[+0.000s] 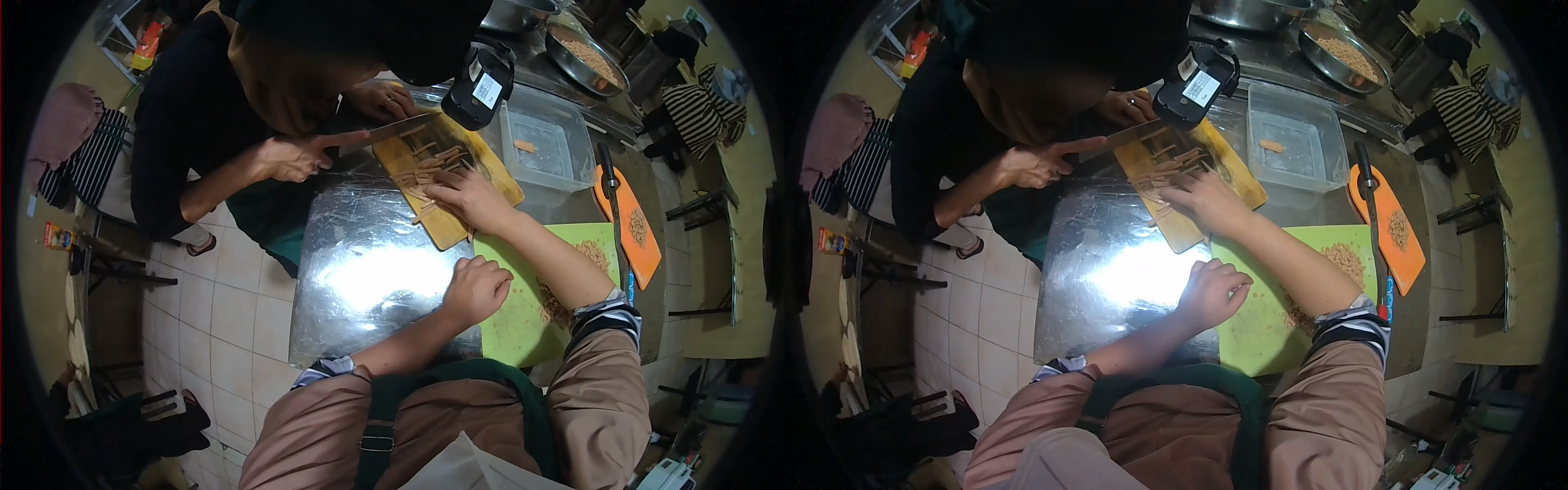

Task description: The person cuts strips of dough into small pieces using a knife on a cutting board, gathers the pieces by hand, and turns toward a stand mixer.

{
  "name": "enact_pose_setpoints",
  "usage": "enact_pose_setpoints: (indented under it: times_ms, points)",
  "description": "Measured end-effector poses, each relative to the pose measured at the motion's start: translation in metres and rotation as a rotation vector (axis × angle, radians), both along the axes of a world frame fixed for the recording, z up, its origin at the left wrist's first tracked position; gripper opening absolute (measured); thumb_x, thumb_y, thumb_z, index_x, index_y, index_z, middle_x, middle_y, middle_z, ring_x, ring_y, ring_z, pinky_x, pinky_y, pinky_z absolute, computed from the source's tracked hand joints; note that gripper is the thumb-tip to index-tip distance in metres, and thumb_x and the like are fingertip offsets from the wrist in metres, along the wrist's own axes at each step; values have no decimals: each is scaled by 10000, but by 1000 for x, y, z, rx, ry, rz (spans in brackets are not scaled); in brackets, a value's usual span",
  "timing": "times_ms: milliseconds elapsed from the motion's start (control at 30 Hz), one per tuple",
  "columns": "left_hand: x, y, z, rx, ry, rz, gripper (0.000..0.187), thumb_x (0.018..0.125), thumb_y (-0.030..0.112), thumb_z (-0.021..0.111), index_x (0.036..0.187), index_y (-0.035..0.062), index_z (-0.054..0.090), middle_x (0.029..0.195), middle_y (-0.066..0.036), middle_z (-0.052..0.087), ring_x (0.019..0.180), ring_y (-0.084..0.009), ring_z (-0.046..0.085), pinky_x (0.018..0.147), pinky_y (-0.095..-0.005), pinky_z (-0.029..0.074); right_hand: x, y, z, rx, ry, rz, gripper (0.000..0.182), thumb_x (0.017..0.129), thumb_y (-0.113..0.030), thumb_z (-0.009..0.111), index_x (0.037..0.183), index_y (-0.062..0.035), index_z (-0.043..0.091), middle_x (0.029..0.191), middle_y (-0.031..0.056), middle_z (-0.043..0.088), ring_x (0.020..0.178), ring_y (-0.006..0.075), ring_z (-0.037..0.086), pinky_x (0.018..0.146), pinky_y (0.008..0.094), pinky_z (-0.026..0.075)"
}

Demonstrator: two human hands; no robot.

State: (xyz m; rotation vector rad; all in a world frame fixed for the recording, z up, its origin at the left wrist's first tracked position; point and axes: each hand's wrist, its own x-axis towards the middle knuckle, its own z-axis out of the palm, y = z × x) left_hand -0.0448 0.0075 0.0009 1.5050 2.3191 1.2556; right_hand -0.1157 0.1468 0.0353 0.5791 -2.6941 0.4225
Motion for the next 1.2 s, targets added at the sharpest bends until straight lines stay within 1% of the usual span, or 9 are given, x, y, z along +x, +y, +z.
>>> enact_pose_setpoints:
  times_ms: [100, 233, 467, 533, 633, 667, 733, 967, 1200]
  points:
    - [0, 0, 2, -7, -32, -5, 101, 772, 179, 594, 787, 118, 674, 718, -23, 581, 771, -209, 539, 725, -367, 349, -1, -4, 1, -1, -65, -36, 296, 805, -149, 578, 1099, -130, 605, 1103, 135, 593, 987, 326, 556, 858, 399, 435]
    - [1, 1, -1, 2, -22, 7, 98, 771, 178, 595, 789, 120, 673, 716, -24, 582, 771, -209, 539, 726, -368, 350, 4, -7, 4, 61, -142, -104, 294, 812, -153, 554, 1101, -127, 606, 1109, 135, 591, 992, 321, 558, 877, 400, 426]
    - [-1, 2, 1, -6, 6, -4, 99, 774, 191, 611, 839, 152, 675, 728, -7, 583, 759, -195, 534, 718, -366, 359, 3, -6, -2, 162, -81, -83, 278, 780, -125, 525, 1048, -103, 596, 1061, 119, 574, 963, 297, 572, 838, 395, 435]
    - [2, 0, -1, 4, 1, 2, 99, 774, 190, 610, 839, 152, 675, 729, -6, 583, 760, -195, 535, 719, -366, 359, -3, -4, -4, 115, 20, -32, 201, 763, -146, 572, 955, -97, 601, 868, 92, 567, 825, 278, 599, 711, 401, 448]
    - [1, 1, -3, 7, -6, 8, 94, 773, 187, 610, 833, 150, 673, 724, -4, 575, 754, -195, 531, 721, -367, 359, -8, -2, 0, 28, -49, -34, 170, 745, -135, 595, 901, -73, 623, 821, 102, 574, 783, 298, 603, 692, 412, 465]
    - [1, 1, -3, -1, 4, 6, 91, 772, 185, 610, 829, 150, 671, 720, -3, 570, 751, -194, 530, 722, -368, 359, -10, 0, 3, 29, -50, -34, 170, 745, -135, 595, 901, -73, 623, 821, 102, 574, 783, 298, 603, 692, 412, 465]
    - [1, 1, -4, -10, 9, 3, 87, 771, 184, 611, 826, 150, 670, 715, -2, 564, 747, -194, 530, 722, -368, 358, -14, 3, 6, -16, -175, -19, 236, 681, -34, 628, 915, -54, 646, 951, 117, 623, 822, 315, 604, 713, 399, 486]
    - [1, 1, -1, 21, 16, 11, 66, 767, 173, 617, 799, 147, 669, 708, -7, 557, 741, -197, 530, 707, -373, 354, -25, 15, 19, -227, -327, -29, 219, 715, -11, 617, 926, -36, 668, 834, 135, 654, 782, 286, 631, 714, 335, 496]
    - [1, 1, -2, 16, 12, 10, 65, 765, 169, 620, 802, 148, 669, 694, -1, 557, 731, -195, 529, 702, -371, 353, -34, 22, 22, -326, -413, -39, 227, 731, -22, 616, 952, -26, 667, 876, 115, 671, 788, 238, 641, 733, 311, 496]
